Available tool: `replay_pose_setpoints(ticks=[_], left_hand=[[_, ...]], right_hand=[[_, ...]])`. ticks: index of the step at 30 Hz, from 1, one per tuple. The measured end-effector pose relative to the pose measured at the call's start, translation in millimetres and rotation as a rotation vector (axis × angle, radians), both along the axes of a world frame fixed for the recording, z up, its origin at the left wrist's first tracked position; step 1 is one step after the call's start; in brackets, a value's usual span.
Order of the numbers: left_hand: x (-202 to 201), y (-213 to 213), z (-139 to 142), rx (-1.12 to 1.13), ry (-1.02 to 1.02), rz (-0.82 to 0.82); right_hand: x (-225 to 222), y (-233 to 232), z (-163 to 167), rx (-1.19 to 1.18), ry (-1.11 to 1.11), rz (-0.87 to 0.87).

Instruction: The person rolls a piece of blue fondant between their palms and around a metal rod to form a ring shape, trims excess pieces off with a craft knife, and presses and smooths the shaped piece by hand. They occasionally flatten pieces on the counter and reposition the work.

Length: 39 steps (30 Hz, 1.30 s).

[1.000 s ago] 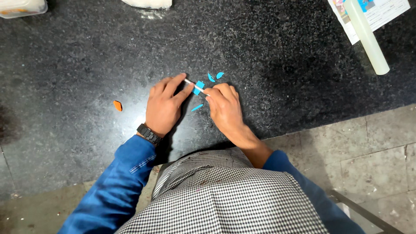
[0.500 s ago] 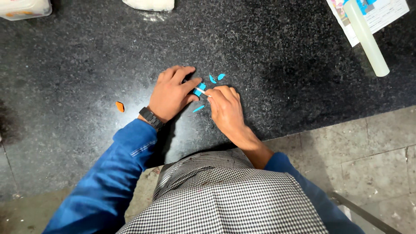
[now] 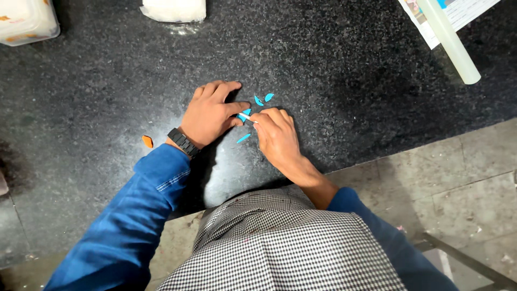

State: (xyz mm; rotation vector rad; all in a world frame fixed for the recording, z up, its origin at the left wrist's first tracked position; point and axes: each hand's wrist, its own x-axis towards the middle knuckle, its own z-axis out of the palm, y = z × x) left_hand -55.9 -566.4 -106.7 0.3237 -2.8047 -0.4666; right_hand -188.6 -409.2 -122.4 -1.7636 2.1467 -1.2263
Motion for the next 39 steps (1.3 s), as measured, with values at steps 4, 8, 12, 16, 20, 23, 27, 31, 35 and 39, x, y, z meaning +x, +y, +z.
replay_pose_setpoints(ticks=[4, 8, 12, 16, 20, 23, 27, 31, 35, 39], left_hand=[[3.4, 0.9, -1.7, 0.009, 0.043, -0.006], [6.3, 2.6, -3.2, 0.014, 0.080, -0.009], [10.4, 3.4, -3.6, 0.006, 0.086, -0.010], [14.5, 3.8, -3.6, -0.027, 0.108, -0.021], [16.4, 4.4, -3.9, -0.064, 0.152, -0.045], [17.4, 4.5, -3.8, -0.061, 0.162, -0.055], [19.1, 3.0, -3.2, -0.031, 0.151, -0.066], [21.1, 2.1, -3.2, -0.043, 0.179, -0.068], [22.3, 2.6, -3.3, -0.034, 0.202, -0.063], [22.0, 3.4, -2.4, 0.015, 0.204, -0.056]], right_hand=[[0.9, 1.0, -0.3, -0.001, 0.007, -0.001], [1.0, 2.0, -0.5, -0.001, 0.016, 0.009], [1.4, 2.4, -0.7, 0.009, 0.022, 0.013], [2.0, 2.6, 0.1, 0.014, 0.037, 0.013], [3.2, 1.8, 1.9, 0.029, 0.021, 0.011], [4.8, 1.4, 2.8, 0.047, 0.036, 0.015], [5.9, 1.1, 2.6, 0.042, 0.073, 0.032], [6.6, -0.1, 2.0, 0.017, 0.120, 0.047], [7.0, -0.6, 2.4, 0.011, 0.109, 0.058], [7.5, -1.5, 3.0, -0.005, 0.120, 0.055]])
